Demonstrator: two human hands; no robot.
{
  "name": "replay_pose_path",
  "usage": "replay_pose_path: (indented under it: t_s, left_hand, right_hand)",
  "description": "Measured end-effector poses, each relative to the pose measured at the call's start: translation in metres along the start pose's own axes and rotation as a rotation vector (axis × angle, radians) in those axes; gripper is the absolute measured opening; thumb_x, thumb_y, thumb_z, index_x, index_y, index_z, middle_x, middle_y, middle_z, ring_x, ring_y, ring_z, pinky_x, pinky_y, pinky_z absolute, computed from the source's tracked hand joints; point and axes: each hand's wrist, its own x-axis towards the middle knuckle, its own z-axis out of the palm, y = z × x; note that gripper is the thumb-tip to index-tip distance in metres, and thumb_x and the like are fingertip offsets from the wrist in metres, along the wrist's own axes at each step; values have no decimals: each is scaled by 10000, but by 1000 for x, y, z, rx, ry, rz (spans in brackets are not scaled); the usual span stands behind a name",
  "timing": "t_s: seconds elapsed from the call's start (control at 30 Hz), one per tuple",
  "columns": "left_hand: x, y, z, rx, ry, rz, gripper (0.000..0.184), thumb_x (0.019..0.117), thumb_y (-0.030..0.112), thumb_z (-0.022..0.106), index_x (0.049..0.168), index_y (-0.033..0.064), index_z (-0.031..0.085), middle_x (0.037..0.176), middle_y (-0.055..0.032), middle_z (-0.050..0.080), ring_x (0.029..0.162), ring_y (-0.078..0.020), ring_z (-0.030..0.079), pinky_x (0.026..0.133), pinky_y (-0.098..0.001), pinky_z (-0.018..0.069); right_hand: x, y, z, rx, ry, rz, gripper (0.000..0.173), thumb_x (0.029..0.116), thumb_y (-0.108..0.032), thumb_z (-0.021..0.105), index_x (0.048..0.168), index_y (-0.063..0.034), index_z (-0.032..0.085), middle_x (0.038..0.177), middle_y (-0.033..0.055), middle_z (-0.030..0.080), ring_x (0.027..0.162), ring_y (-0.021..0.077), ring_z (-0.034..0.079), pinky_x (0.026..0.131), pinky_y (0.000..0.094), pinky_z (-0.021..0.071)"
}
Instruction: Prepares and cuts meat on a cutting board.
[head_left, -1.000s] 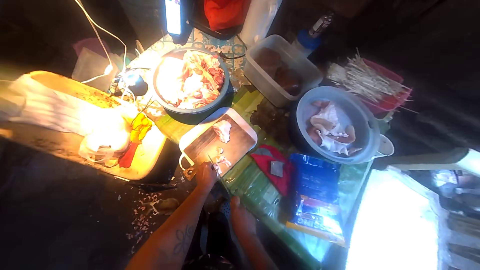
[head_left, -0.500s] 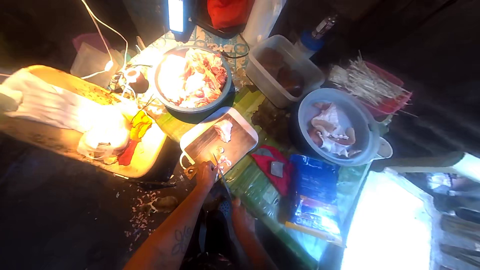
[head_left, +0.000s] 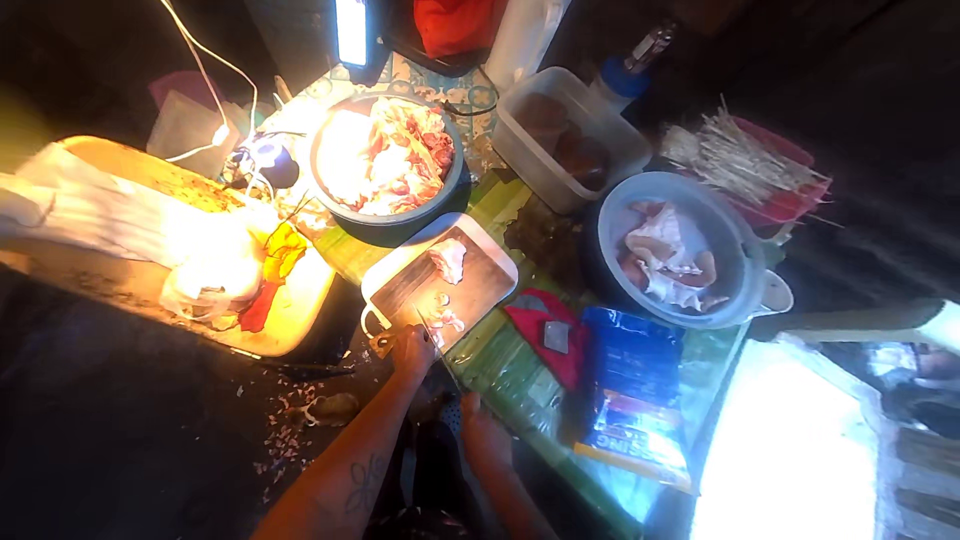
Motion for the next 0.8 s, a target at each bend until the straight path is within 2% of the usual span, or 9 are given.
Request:
replay_pose_path:
  t_s: [0.13,0.27,0.4,0.63,0.73,0.8]
  left_hand:
    - [3,-2,2,-3,-2,8,204,1014,168,617,1063,0,721,1119,-200,697,1103,-348,669,967,-517,520]
    - [4,-2,3,-9,-1,-3,200,1011,174,626,1088,12,713,1124,-185,698,1112,-335,667,973,-509,521]
    - [4,-4,3,-20,10,10,206,1011,199,632,1087,32,726,1117,-172,708,1104,-322,675,965,-502,530]
    - [-3,-3,0,-38,19,5,224,1029,243,624,1100,59,731,1124,-169,700,1099,-334,668,943,-530,529]
    - [-3,-6,1,28,24,-13,271,1027,312,617,1117,76,717,1114,-157,712,1093,-334,674,938,-543,522]
    - [-8,-10,1,26,42,-15,310,1035,352,607,1134,79,713,1103,-159,720,1084,-339,680,944,-557,519]
  right_hand:
    - [30,-29,-13,-21,-5,-24,403,1117,-140,324,1513,-94,386,1315,220,643,1159,389,686,932,529,567]
    - [39,-35,-15,-30,3,-17,411,1111,-127,337,1519,-108,379,1323,212,637,1161,384,683,926,521,567]
    - [20,-1,12,-34,28,32,414,1127,-187,307,1529,-130,388,1270,219,668,1095,399,712,901,536,580]
    - [32,-24,-9,-12,7,22,404,1131,-191,293,1520,-130,382,1269,197,677,1141,378,699,928,525,570]
    - [16,6,11,4,-11,37,425,1135,-224,290,1543,-133,370,1229,211,694,1125,402,701,926,549,568]
    - [8,23,16,109,-38,16,439,1139,-306,303,1518,-108,398,1198,218,706,1119,400,705,936,560,561]
